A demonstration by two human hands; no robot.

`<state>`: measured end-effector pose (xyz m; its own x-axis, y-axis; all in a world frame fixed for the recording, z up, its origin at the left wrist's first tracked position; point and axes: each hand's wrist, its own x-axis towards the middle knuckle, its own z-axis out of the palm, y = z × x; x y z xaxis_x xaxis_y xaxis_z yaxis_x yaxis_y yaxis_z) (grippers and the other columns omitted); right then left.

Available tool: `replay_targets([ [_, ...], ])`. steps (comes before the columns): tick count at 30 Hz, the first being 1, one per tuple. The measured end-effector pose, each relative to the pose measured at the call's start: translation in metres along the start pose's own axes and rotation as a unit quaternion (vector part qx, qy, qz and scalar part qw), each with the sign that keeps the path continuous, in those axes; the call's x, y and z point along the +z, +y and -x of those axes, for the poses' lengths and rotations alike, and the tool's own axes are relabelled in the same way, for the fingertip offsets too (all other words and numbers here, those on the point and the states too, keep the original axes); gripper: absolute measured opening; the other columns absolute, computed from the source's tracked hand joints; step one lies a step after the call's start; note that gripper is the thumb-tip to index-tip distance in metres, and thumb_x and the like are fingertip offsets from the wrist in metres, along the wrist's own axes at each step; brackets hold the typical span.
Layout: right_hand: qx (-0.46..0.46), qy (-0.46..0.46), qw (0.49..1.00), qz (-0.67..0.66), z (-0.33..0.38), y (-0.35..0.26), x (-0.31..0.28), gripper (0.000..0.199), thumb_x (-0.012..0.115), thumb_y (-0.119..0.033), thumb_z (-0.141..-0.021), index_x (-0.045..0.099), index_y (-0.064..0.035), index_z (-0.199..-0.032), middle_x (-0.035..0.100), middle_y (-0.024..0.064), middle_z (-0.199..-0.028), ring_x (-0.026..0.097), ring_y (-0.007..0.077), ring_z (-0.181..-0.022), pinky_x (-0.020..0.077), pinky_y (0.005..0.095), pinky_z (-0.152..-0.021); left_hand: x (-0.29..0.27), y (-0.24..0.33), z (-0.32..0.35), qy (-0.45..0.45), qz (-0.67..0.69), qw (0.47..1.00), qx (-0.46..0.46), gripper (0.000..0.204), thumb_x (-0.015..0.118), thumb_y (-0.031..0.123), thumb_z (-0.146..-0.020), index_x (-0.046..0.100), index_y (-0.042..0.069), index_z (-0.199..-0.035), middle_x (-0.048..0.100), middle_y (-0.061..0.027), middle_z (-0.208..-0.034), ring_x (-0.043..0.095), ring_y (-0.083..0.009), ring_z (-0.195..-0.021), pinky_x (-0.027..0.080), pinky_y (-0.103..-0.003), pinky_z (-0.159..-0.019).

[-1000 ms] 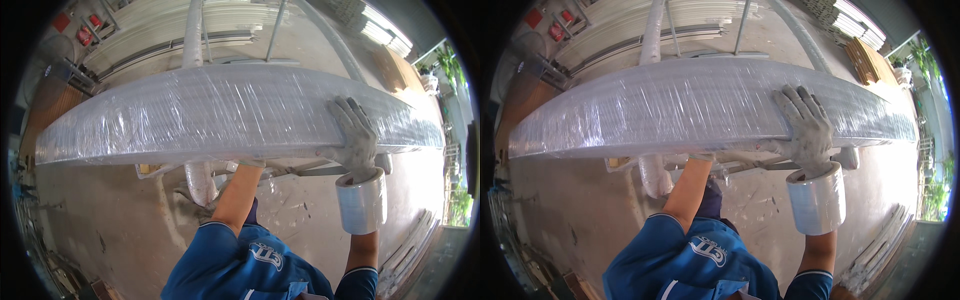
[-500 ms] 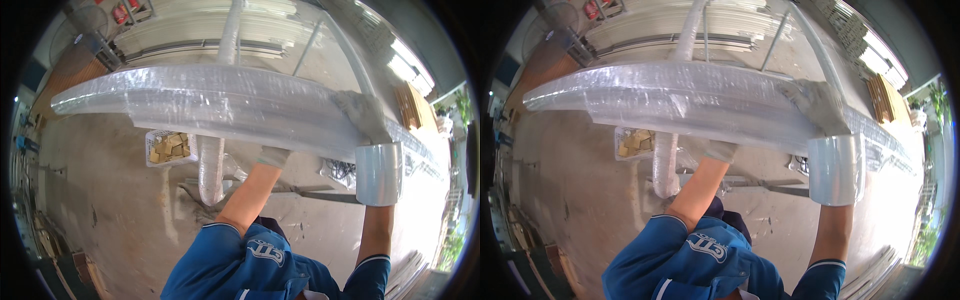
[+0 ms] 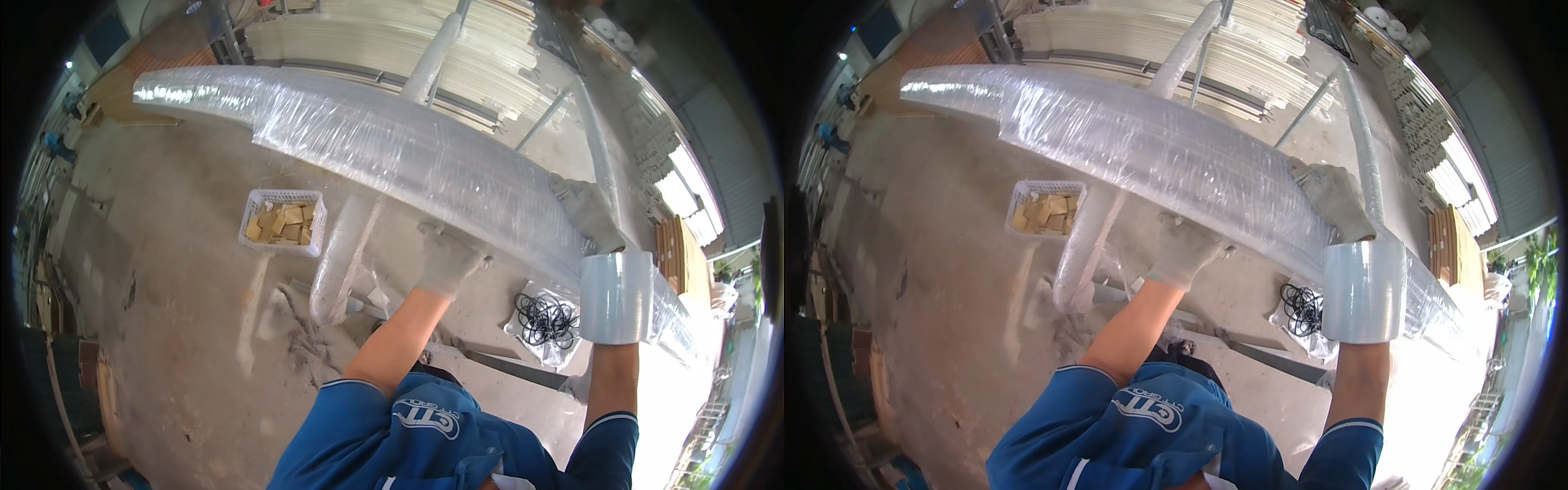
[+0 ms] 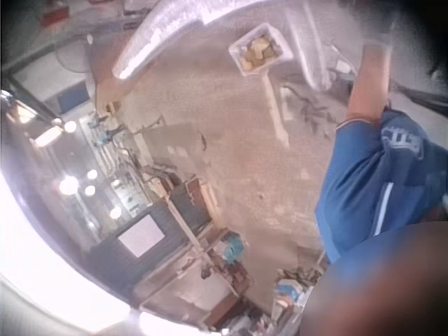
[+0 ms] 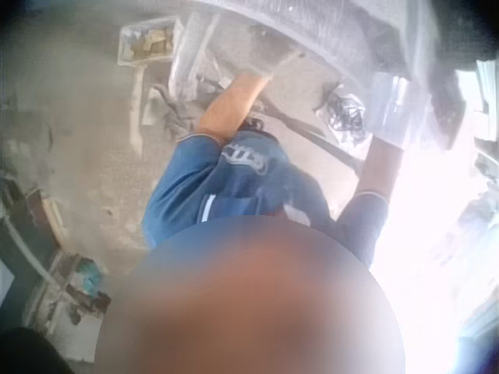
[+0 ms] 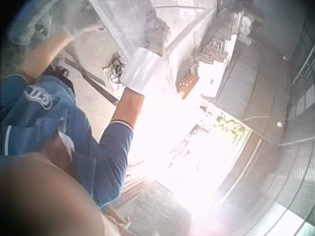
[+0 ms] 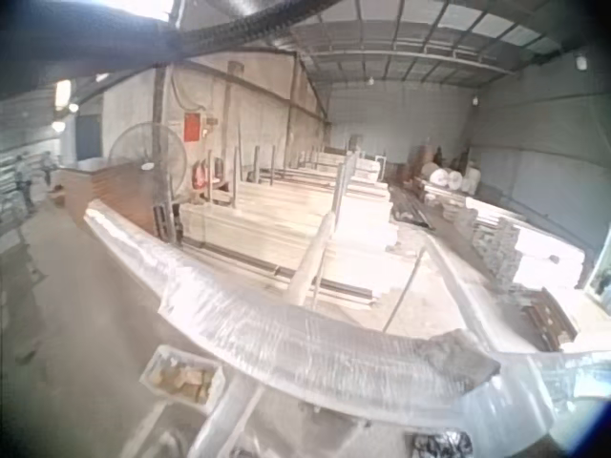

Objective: The person places a document on a long metal frame, then retrieves several rectangular cardboard pieces from a basket and arranges them on the frame. They then use a roll of clear plastic wrap to encase the cardboard pieces, stretching and smoothing the film over the items.

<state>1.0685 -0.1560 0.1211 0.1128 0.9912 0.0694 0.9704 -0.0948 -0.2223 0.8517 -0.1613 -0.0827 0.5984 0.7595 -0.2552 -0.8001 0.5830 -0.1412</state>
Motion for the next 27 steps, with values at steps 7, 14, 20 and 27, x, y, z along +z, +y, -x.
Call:
replay_targets([
  [7, -0.155, 0.132, 0.979, 0.022, 0.049, -0.035, -0.016, 0.076, 0.064, -0.065, -0.085, 0.053, -0.0173, -0.143, 0.057, 0.0206, -0.137, 0.051, 0.0371, -0.131, 0.0409, 0.0494, -0.108, -0.004, 0.023, -0.013, 0.015, -0.017, 1.0, -0.001, 0.071, 0.049, 0.062, -0.091, 0.052, 0.014, -0.143, 0.052, -0.0129, -0.146, 0.047, -0.0324, -0.134, 0.031, -0.067, -0.109],
  [14, -0.121, 0.146, 0.964, 0.185, 0.11, -0.041, 0.022, 0.096, 0.073, -0.069, -0.067, 0.049, -0.0198, -0.147, 0.044, 0.0161, -0.148, 0.04, 0.0458, -0.134, 0.033, 0.0615, -0.112, 0.006, 0.032, -0.09, 0.029, -0.037, 0.995, 0.082, 0.07, 0.052, 0.061, -0.09, 0.052, 0.014, -0.142, 0.052, -0.0131, -0.145, 0.048, -0.032, -0.133, 0.032, -0.064, -0.109],
  [20, -0.143, 0.148, 0.966, 0.158, 0.103, -0.025, 0.029, 0.093, 0.072, -0.069, -0.067, 0.051, -0.0203, -0.145, 0.046, 0.0151, -0.146, 0.042, 0.0425, -0.133, 0.0325, 0.0616, -0.113, 0.012, 0.037, -0.107, 0.023, -0.053, 0.992, 0.108, 0.07, 0.055, 0.059, -0.089, 0.052, 0.013, -0.142, 0.052, -0.0132, -0.143, 0.049, -0.0317, -0.131, 0.033, -0.061, -0.108],
  [27, -0.159, 0.066, 0.973, 0.155, 0.05, -0.012, -0.009, 0.092, 0.065, -0.075, -0.074, 0.049, -0.0228, -0.149, 0.049, 0.0173, -0.147, 0.044, 0.041, -0.136, 0.0333, 0.0554, -0.115, 0.015, 0.045, -0.117, 0.012, -0.047, 0.988, 0.143, 0.07, 0.058, 0.058, -0.088, 0.052, 0.013, -0.141, 0.053, -0.0134, -0.142, 0.049, -0.0313, -0.129, 0.034, -0.058, -0.107],
])
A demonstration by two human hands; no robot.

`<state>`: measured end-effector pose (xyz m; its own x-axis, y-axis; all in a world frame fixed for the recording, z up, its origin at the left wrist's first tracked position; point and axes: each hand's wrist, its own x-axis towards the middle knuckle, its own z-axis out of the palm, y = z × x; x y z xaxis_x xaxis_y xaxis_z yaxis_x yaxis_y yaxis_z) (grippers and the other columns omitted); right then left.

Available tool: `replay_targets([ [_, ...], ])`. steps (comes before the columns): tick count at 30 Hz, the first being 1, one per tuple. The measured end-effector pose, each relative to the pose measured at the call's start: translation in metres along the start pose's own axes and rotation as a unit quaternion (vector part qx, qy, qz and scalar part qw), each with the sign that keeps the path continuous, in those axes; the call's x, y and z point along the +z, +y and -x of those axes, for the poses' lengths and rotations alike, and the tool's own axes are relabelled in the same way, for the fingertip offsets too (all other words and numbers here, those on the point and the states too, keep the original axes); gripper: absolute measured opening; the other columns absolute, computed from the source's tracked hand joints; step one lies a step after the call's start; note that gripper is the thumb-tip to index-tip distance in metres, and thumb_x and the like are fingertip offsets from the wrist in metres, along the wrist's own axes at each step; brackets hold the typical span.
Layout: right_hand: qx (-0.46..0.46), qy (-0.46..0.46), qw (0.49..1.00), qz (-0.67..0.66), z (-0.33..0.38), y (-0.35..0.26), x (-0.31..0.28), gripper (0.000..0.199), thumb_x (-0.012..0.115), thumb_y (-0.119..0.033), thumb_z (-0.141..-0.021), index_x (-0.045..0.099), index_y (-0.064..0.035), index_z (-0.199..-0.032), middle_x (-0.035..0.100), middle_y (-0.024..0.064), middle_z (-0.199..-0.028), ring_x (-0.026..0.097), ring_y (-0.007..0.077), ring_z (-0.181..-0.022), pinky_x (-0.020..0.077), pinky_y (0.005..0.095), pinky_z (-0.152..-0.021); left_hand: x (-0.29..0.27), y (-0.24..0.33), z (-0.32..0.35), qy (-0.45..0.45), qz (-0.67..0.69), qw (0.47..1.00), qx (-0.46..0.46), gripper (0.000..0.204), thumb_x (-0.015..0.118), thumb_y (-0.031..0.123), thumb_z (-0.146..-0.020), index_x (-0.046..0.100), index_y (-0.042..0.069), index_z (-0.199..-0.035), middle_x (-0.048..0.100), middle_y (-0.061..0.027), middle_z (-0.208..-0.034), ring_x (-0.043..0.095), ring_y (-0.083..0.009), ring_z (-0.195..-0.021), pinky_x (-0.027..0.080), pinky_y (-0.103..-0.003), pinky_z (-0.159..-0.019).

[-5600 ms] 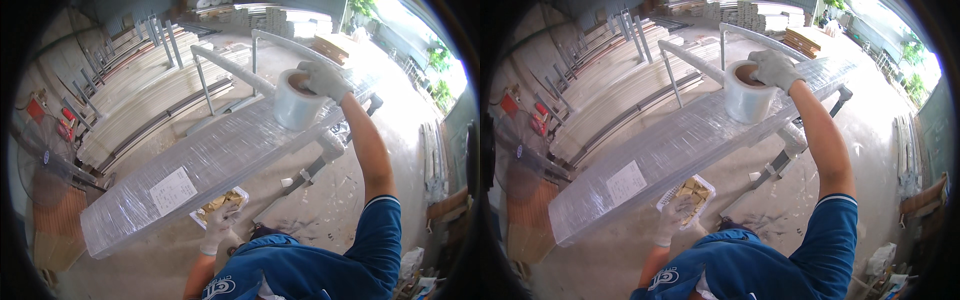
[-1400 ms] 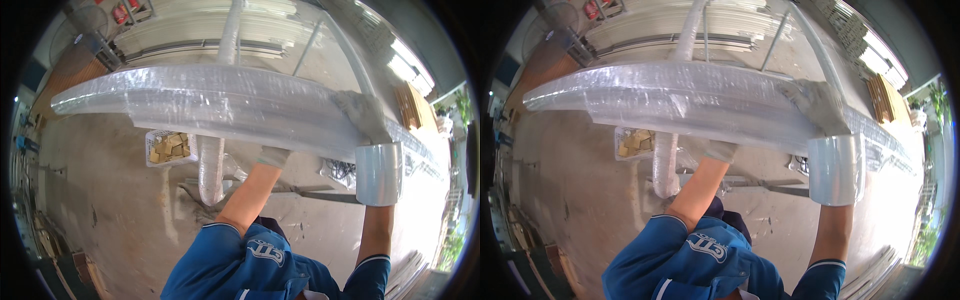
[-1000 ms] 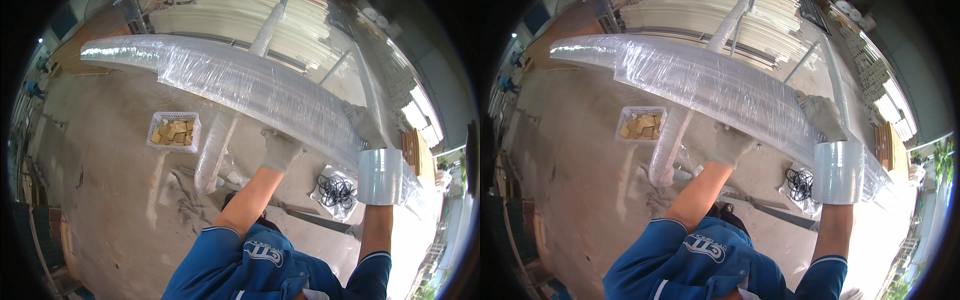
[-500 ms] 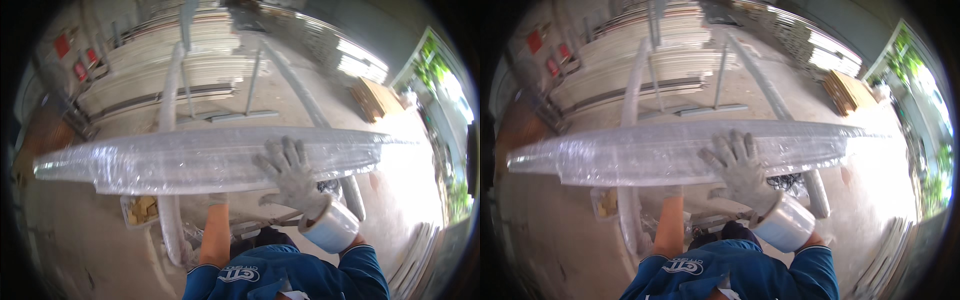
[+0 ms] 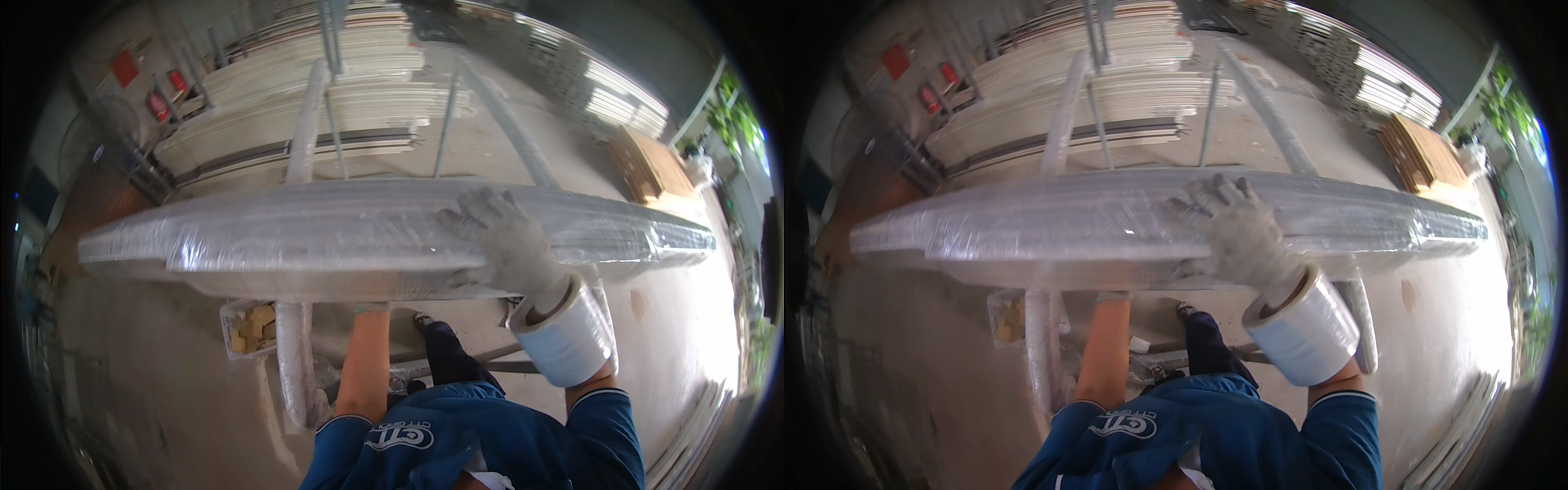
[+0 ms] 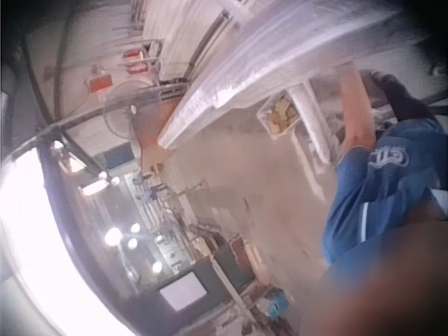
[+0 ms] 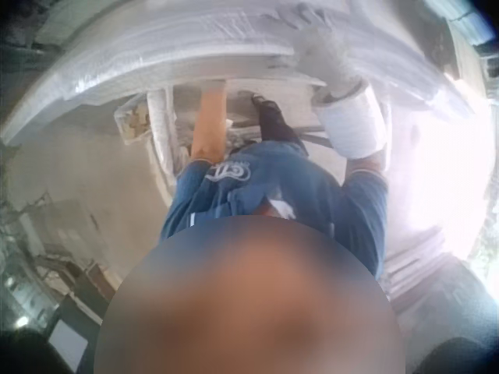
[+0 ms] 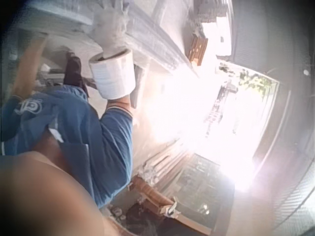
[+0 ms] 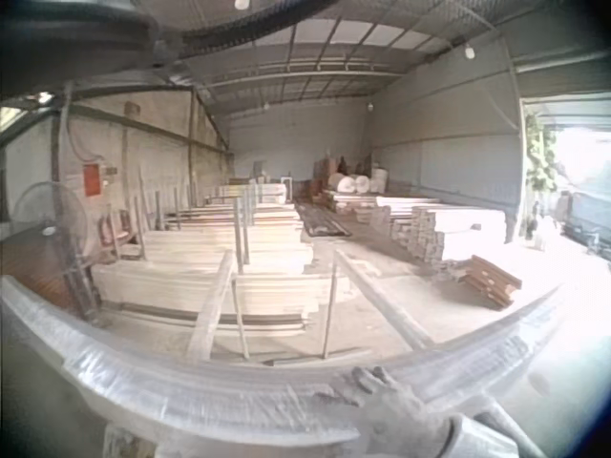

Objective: The person places a document on a long metal frame, then retrieves several rectangular cardboard pieces from a basket and arranges them on the frame. They then use a roll of clear plastic wrap to encase the cardboard pieces, stretching and smoothing the film over the items.

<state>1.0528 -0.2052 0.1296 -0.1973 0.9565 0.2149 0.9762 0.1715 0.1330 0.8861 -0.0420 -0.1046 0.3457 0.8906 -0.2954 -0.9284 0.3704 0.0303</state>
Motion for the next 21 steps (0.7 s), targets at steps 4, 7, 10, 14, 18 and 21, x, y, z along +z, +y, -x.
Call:
replay_targets([
  [4, -0.024, -0.031, 0.997, -0.059, -0.02, 0.024, 0.001, 0.092, 0.068, -0.074, -0.074, 0.05, -0.0216, -0.148, 0.049, 0.0153, -0.149, 0.046, 0.0406, -0.135, 0.0411, 0.0546, -0.11, 0.006, -0.004, -0.011, -0.009, 0.011, 1.0, 0.024, 0.07, 0.059, 0.057, -0.087, 0.052, 0.013, -0.141, 0.053, -0.0135, -0.141, 0.05, -0.0311, -0.128, 0.035, -0.057, -0.107],
  [7, -0.056, -0.014, 0.998, -0.023, -0.031, 0.034, -0.003, 0.089, 0.073, -0.07, -0.071, 0.057, -0.0182, -0.142, 0.056, 0.0171, -0.142, 0.056, 0.0376, -0.126, 0.0471, 0.0501, -0.105, 0.01, -0.009, -0.02, -0.012, 0.016, 0.999, 0.039, 0.07, 0.061, 0.056, -0.087, 0.052, 0.012, -0.14, 0.053, -0.0136, -0.141, 0.05, -0.0309, -0.128, 0.035, -0.055, -0.107],
  [10, -0.052, -0.039, 0.992, -0.104, -0.053, 0.05, -0.012, 0.083, 0.076, -0.065, -0.07, 0.063, -0.0149, -0.136, 0.062, 0.0212, -0.133, 0.065, 0.0355, -0.113, 0.0504, 0.0432, -0.102, 0.014, -0.013, -0.029, -0.013, 0.013, 0.999, 0.049, 0.07, 0.062, 0.056, -0.087, 0.052, 0.012, -0.14, 0.053, -0.0136, -0.14, 0.05, -0.0308, -0.127, 0.036, -0.054, -0.106],
  [14, -0.006, -0.065, 0.959, -0.277, -0.075, 0.07, -0.016, 0.067, 0.08, -0.044, -0.075, 0.068, -0.0046, -0.127, 0.072, 0.0235, -0.109, 0.07, 0.0363, -0.099, 0.052, 0.0406, -0.093, 0.025, -0.014, -0.042, -0.015, 0.027, 0.997, 0.067, 0.07, 0.064, 0.055, -0.086, 0.053, 0.012, -0.14, 0.053, -0.0137, -0.139, 0.051, -0.0306, -0.126, 0.037, -0.052, -0.106],
  [18, 0.036, -0.058, 0.974, -0.214, -0.097, 0.076, -0.01, 0.059, 0.076, -0.047, -0.084, 0.069, -0.0018, -0.122, 0.072, 0.0244, -0.102, 0.071, 0.0372, -0.096, 0.0524, 0.0397, -0.091, 0.038, -0.013, -0.051, -0.016, 0.031, 0.995, 0.093, 0.07, 0.066, 0.054, -0.086, 0.053, 0.011, -0.14, 0.054, -0.0139, -0.139, 0.051, -0.0304, -0.125, 0.037, -0.051, -0.105],
  [21, 0.11, -0.088, 0.966, -0.217, -0.114, 0.083, -0.005, 0.065, 0.069, -0.057, -0.088, 0.069, -0.0022, -0.123, 0.072, 0.0251, -0.103, 0.07, 0.0389, -0.097, 0.0531, 0.042, -0.09, 0.039, -0.011, -0.053, -0.007, 0.038, 0.993, 0.111, 0.07, 0.067, 0.053, -0.085, 0.053, 0.011, -0.139, 0.054, -0.0139, -0.138, 0.052, -0.0302, -0.124, 0.038, -0.049, -0.105],
])
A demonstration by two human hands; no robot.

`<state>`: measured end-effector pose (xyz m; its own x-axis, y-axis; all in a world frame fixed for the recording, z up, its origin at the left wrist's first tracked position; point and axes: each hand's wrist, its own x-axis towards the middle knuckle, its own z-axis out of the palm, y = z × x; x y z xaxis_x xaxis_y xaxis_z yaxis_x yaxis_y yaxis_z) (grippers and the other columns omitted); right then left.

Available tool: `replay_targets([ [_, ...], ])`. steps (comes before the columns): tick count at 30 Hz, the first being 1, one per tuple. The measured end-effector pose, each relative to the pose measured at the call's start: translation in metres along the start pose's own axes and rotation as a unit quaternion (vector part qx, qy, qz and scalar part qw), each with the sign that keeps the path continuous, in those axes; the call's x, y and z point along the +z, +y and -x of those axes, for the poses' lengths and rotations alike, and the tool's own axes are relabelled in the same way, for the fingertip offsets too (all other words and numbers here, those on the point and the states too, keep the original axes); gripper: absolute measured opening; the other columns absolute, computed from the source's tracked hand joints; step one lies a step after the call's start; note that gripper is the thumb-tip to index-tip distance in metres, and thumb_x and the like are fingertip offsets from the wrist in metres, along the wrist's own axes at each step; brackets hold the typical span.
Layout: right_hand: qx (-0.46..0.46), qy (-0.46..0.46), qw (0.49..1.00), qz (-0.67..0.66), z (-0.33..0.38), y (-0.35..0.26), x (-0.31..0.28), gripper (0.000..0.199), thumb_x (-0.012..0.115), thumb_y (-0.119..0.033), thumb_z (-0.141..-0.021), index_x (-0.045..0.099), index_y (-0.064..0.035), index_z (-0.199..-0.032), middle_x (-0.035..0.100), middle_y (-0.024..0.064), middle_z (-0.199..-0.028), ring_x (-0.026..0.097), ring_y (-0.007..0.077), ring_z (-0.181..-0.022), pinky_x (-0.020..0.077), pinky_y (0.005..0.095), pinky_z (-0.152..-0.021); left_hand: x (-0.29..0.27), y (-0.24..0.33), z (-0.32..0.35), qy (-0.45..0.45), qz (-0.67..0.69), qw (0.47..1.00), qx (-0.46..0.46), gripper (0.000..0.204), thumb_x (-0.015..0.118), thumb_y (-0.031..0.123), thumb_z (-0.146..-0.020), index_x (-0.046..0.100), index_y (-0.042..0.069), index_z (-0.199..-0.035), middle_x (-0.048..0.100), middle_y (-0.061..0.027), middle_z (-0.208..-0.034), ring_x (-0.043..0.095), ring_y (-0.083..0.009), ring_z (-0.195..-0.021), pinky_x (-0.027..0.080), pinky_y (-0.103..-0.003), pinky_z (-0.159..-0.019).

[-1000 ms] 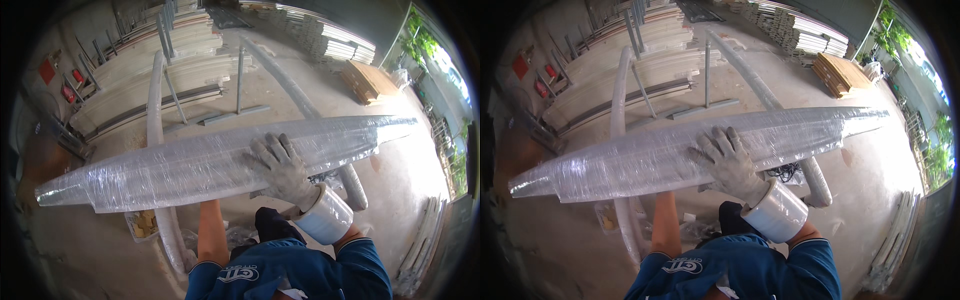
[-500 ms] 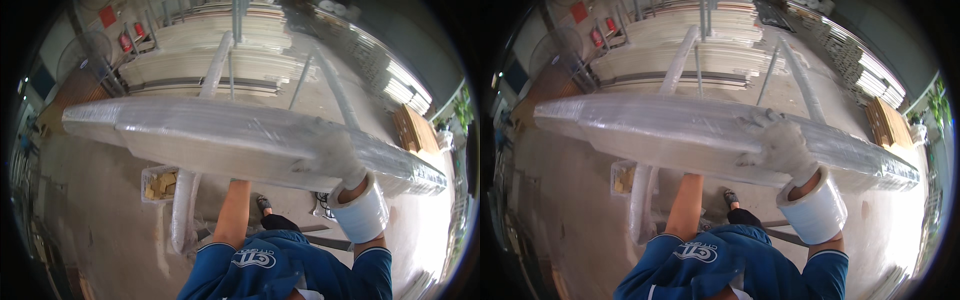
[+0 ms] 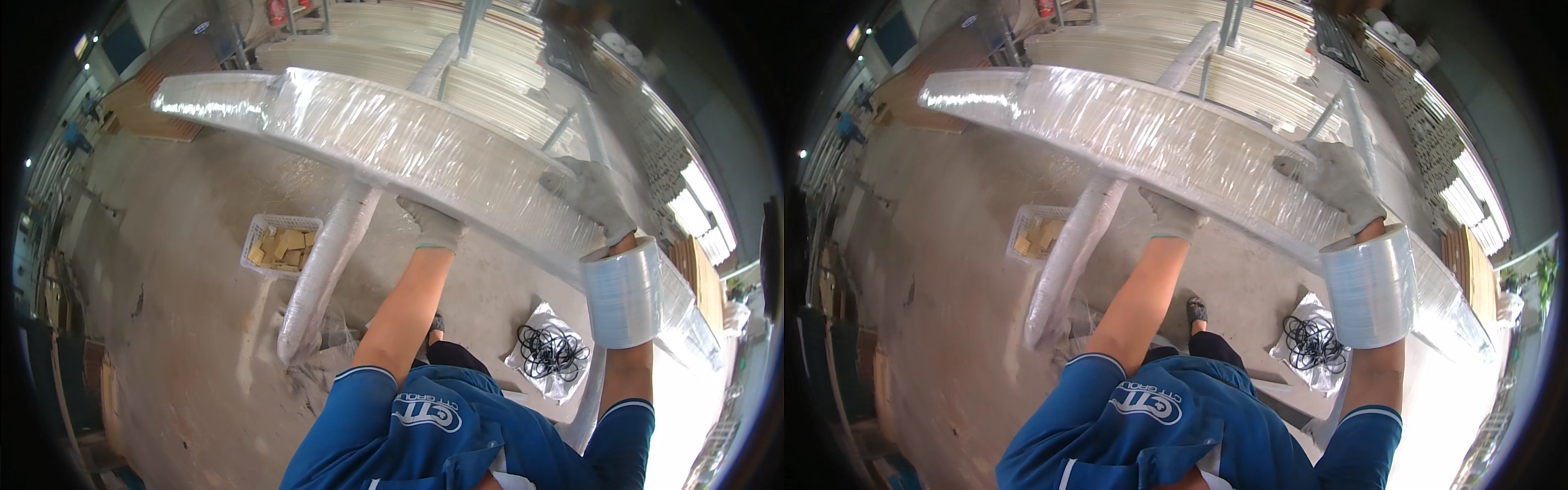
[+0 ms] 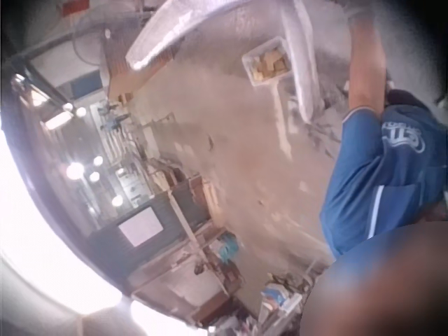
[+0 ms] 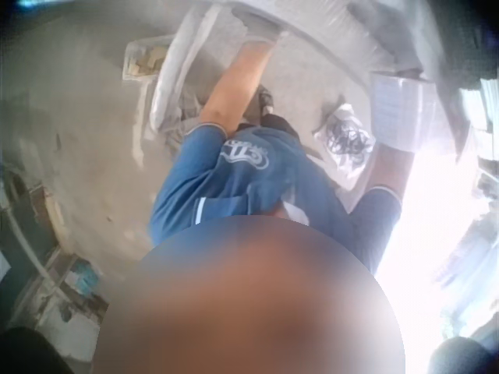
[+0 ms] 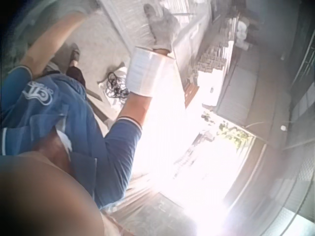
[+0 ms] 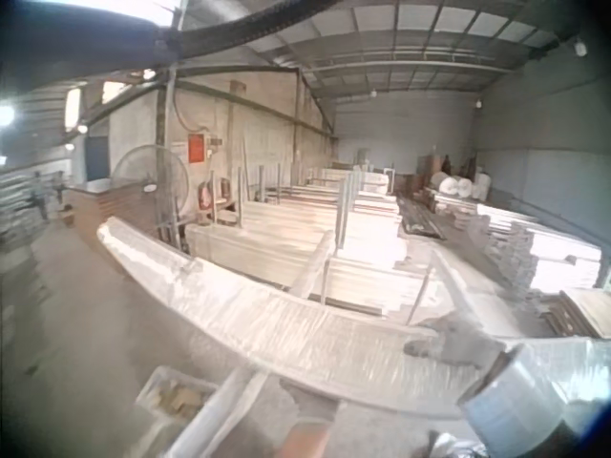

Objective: The person places a document on a long metal frame, then retrieves several rectangular cardboard pieces from a basket and arranges them on the frame. They then use a roll of clear plastic wrap to encase the cardboard pieces, stretching and smoothing the film over the items.

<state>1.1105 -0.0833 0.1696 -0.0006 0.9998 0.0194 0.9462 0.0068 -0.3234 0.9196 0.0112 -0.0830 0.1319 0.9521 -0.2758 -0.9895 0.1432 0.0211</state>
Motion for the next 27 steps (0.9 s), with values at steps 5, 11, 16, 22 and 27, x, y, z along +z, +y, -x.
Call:
replay_targets([
  [5, -0.045, 0.073, 0.989, 0.12, -0.038, 0.032, 0.014, 0.061, 0.062, -0.057, -0.092, 0.07, -0.0025, -0.119, 0.07, 0.026, -0.105, 0.065, 0.0397, -0.103, 0.0494, 0.0442, -0.094, -0.004, -0.001, -0.001, 0.017, 0.004, 1.0, 0.021, 0.07, 0.069, 0.052, -0.085, 0.053, 0.011, -0.139, 0.054, -0.0141, -0.137, 0.052, -0.0299, -0.123, 0.038, -0.047, -0.104],
  [11, -0.202, 0.04, 0.969, 0.134, -0.076, 0.084, 0.028, 0.051, 0.055, -0.048, -0.099, 0.07, -0.0022, -0.116, 0.068, 0.0239, -0.111, 0.059, 0.0427, -0.11, 0.0444, 0.0469, -0.098, -0.006, -0.013, -0.004, 0.034, 0.01, 0.998, 0.052, 0.071, 0.072, 0.051, -0.084, 0.053, 0.01, -0.138, 0.054, -0.0142, -0.136, 0.053, -0.0296, -0.122, 0.039, -0.044, -0.104],
  [16, -0.115, -0.045, 0.984, 0.13, -0.123, 0.098, 0.026, 0.056, 0.051, -0.052, -0.099, 0.067, -0.0019, -0.12, 0.067, 0.0237, -0.11, 0.06, 0.0401, -0.106, 0.0433, 0.0476, -0.094, -0.012, -0.033, -0.007, 0.062, -0.008, 0.996, 0.065, 0.071, 0.074, 0.05, -0.083, 0.053, 0.01, -0.138, 0.054, -0.0143, -0.135, 0.053, -0.0293, -0.12, 0.04, -0.042, -0.103],
  [22, -0.158, -0.027, 0.986, 0.051, -0.128, 0.092, 0.013, 0.042, 0.059, -0.035, -0.101, 0.066, -0.0002, -0.123, 0.068, 0.019, -0.122, 0.063, 0.0302, -0.115, 0.0481, 0.0387, -0.096, 0.002, -0.006, 0.075, 0.092, -0.459, 0.868, 0.164, 0.071, 0.077, 0.048, -0.082, 0.053, 0.009, -0.138, 0.055, -0.0145, -0.134, 0.054, -0.029, -0.119, 0.041, -0.04, -0.103],
  [27, -0.272, 0.228, 0.935, -0.017, -0.06, 0.008, -0.03, 0.045, 0.065, -0.03, -0.098, 0.063, 0.0002, -0.131, 0.064, 0.0146, -0.134, 0.06, 0.0246, -0.123, 0.048, 0.0349, -0.103, -0.047, 0.084, 0.278, 0.076, -0.811, 0.356, 0.459, 0.081, 0.086, 0.036, -0.076, 0.048, 0.005, -0.14, 0.053, -0.0208, -0.128, 0.054, -0.0339, -0.115, 0.045, -0.046, -0.098],
])
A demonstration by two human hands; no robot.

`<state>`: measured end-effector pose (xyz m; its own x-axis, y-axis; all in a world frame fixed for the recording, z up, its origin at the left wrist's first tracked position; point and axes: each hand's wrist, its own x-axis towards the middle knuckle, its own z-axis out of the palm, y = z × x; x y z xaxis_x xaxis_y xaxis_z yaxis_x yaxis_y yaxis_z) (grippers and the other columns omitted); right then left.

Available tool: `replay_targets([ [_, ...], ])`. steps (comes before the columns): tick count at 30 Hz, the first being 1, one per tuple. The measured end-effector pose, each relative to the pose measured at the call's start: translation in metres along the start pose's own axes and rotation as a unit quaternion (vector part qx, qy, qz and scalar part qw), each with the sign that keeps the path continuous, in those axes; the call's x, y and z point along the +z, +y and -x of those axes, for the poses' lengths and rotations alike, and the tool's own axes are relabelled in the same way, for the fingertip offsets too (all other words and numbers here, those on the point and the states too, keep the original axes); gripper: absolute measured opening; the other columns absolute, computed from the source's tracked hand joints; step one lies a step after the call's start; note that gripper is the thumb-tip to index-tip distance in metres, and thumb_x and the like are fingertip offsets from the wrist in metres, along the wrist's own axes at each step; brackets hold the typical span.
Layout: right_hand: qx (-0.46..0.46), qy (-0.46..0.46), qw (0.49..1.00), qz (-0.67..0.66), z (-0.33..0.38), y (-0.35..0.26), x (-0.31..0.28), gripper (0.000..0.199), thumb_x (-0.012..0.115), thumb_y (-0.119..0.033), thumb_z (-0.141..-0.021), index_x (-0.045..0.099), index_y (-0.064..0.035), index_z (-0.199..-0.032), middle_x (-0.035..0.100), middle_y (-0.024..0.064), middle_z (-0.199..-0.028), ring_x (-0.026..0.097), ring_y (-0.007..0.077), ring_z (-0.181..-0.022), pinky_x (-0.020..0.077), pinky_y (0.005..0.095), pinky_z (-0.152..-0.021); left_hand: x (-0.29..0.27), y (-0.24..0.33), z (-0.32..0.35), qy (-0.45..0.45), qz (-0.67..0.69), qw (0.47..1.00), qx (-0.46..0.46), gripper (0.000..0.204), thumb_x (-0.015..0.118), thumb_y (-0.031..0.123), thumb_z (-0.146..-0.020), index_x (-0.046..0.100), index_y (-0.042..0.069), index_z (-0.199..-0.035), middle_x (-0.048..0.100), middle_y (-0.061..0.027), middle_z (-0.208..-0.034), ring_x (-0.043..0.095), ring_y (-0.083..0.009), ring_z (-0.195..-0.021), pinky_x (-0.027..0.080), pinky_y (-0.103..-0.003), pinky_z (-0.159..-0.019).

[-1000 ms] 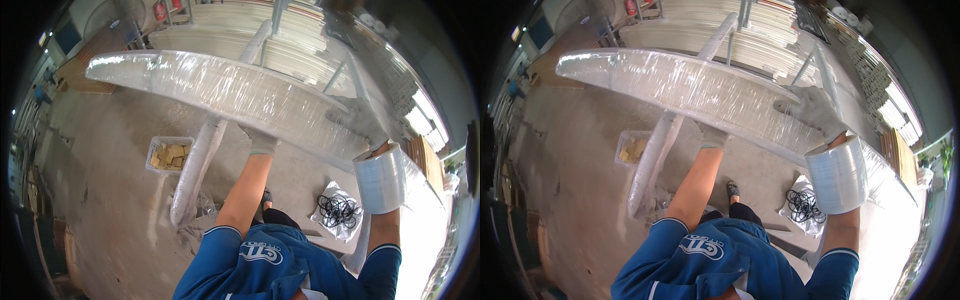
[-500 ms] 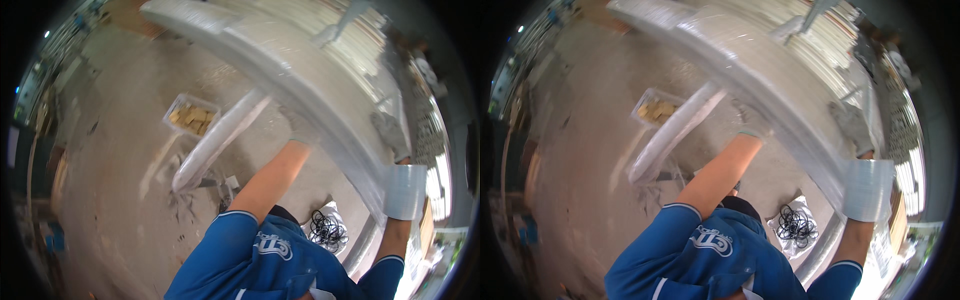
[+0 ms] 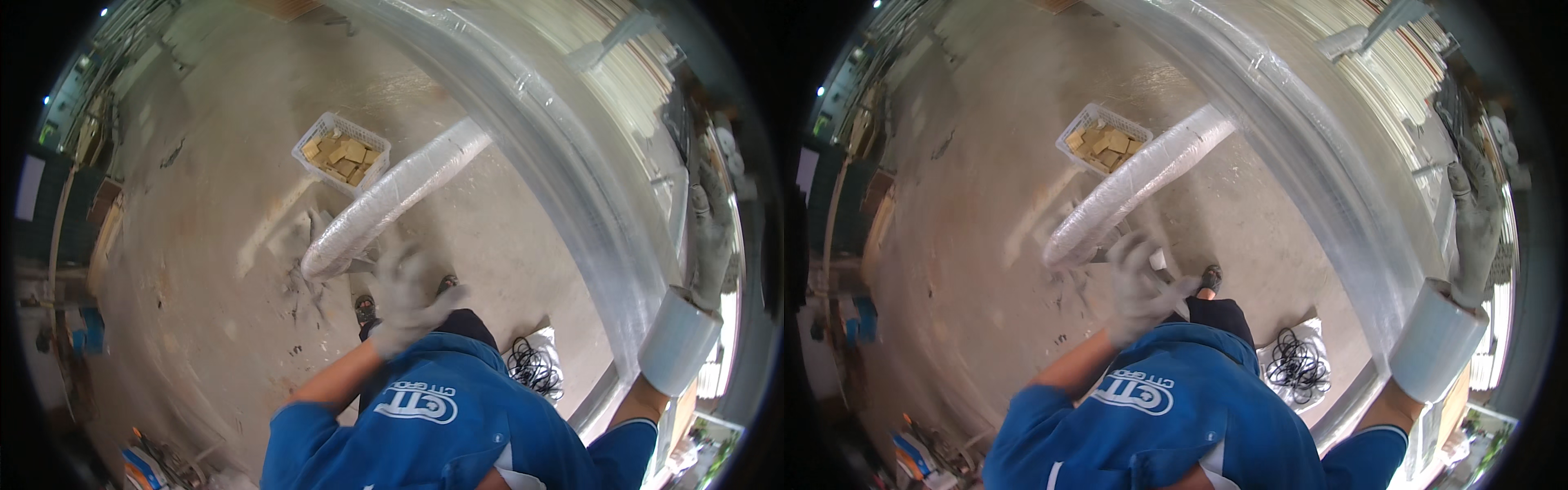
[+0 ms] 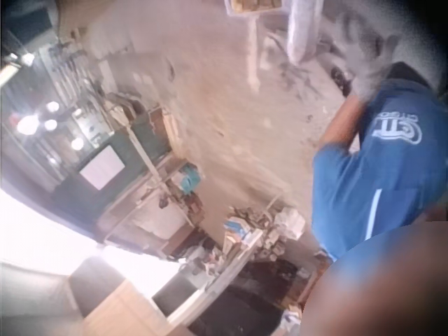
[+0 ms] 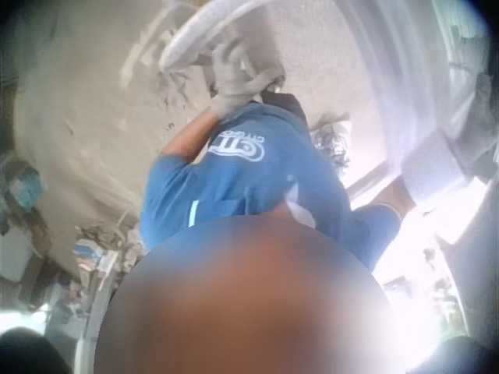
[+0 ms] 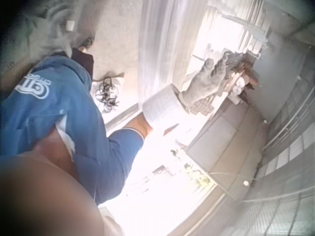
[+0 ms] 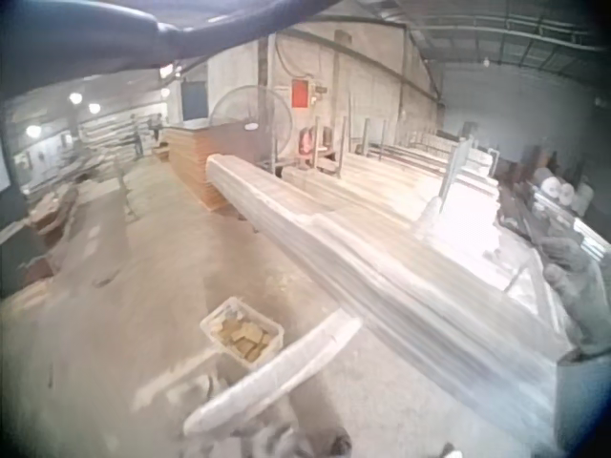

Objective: The person places a document on a long metal frame, then retrieves several rectangular cardboard pieces from a basket and arranges them on the frame. They then use a roll of clear plastic wrap to encase the cardboard pieces, stretching and smoothing the film over the items.

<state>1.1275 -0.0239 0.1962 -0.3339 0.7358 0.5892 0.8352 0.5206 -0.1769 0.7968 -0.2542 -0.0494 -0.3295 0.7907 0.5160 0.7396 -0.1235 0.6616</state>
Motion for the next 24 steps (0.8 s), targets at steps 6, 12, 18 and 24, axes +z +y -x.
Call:
replay_targets([
  [6, 0.11, -0.174, 0.922, -0.328, 0.103, -0.149, 0.064, 0.048, 0.077, -0.029, -0.087, 0.066, -0.0033, -0.126, 0.07, 0.0098, -0.114, 0.067, 0.0192, -0.093, 0.0544, 0.0331, -0.083, -0.02, -0.076, 0.058, -0.155, 0.404, 0.738, -0.517, 0.052, 0.078, 0.023, -0.088, 0.053, -0.002, -0.126, 0.062, -0.0086, -0.095, 0.061, -0.0128, -0.072, 0.048, -0.027, -0.059],
  [12, 0.204, -0.396, 0.829, -0.339, 0.201, -0.245, 0.25, 0.059, 0.068, -0.035, -0.092, 0.055, -0.0054, -0.141, 0.067, 0.0158, -0.123, 0.067, 0.0209, -0.099, 0.0547, 0.0354, -0.083, 0.02, -0.111, 0.066, -0.27, 0.422, 0.751, -0.431, 0.016, 0.07, 0.019, -0.095, 0.069, 0.003, -0.096, 0.061, 0.0003, -0.073, 0.051, -0.0065, -0.053, 0.038, -0.024, -0.048],
  [18, 0.319, -0.372, 0.709, -0.507, 0.237, -0.269, 0.329, 0.036, 0.061, -0.029, -0.097, 0.068, 0.0032, -0.113, 0.069, 0.0138, -0.096, 0.065, 0.0188, -0.079, 0.0531, 0.0325, -0.07, -0.005, -0.113, 0.063, -0.385, 0.249, 0.816, -0.352, 0.027, 0.072, 0.026, -0.092, 0.07, 0.0, -0.098, 0.067, -0.0082, -0.079, 0.062, -0.0154, -0.061, 0.05, -0.031, -0.059],
  [24, 0.269, -0.376, 0.703, -0.541, 0.235, -0.256, 0.334, 0.034, 0.062, -0.029, -0.099, 0.068, 0.0035, -0.106, 0.062, 0.0049, -0.079, 0.057, 0.0123, -0.066, 0.048, 0.0285, -0.059, -0.113, -0.124, 0.056, -0.347, 0.166, 0.9, -0.204, 0.03, 0.069, 0.024, -0.096, 0.071, 0.0, -0.114, 0.069, -0.0058, -0.088, 0.06, -0.0085, -0.072, 0.049, -0.025, -0.065],
])
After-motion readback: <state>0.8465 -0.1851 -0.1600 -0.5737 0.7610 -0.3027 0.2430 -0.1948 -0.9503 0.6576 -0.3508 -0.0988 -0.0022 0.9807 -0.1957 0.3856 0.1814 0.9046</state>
